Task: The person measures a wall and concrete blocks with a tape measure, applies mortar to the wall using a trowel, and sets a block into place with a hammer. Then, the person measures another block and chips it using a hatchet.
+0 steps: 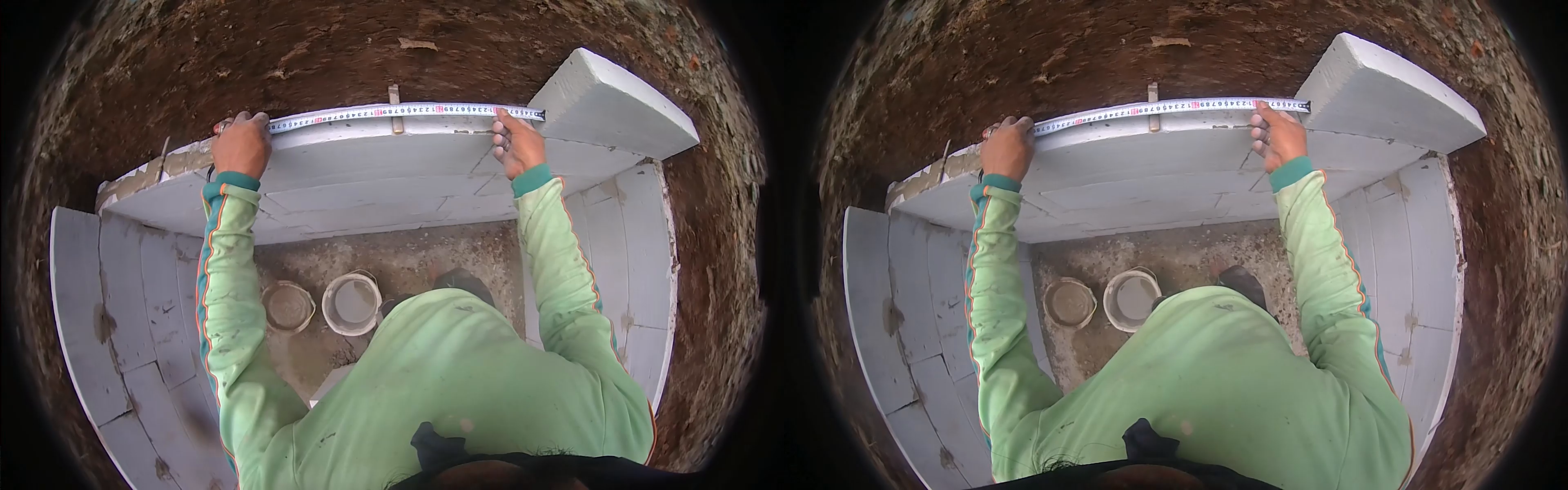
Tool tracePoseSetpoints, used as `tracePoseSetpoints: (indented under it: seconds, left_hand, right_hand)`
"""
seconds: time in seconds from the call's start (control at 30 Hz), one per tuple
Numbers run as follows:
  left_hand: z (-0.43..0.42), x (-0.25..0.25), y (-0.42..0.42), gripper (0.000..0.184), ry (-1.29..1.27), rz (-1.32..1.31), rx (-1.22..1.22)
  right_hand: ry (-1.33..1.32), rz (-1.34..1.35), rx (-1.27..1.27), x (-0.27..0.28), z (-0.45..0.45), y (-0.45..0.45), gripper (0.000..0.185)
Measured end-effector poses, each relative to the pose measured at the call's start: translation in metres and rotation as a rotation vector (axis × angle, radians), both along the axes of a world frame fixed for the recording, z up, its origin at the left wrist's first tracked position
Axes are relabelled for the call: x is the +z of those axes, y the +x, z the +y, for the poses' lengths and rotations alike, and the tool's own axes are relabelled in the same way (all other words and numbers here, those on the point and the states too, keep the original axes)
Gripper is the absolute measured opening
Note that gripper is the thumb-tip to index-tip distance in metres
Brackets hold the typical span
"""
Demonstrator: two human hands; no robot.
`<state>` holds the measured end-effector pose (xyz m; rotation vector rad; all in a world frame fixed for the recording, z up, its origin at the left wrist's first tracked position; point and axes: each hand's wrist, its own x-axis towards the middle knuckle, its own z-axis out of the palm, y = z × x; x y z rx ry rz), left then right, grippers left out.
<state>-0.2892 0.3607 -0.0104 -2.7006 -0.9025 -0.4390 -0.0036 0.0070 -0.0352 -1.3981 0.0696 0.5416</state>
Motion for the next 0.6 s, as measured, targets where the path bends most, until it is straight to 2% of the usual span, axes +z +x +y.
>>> tracePoseSetpoints:
  seconds: [0.6]
  left_hand:
    - [0.0046, -0.0051, 0.005, 0.019, 0.011, 0.013, 0.015]
  right_hand:
    - [-0.009, -0.012, -0.004, -0.0023, 0.0011, 0.0023, 0.02]
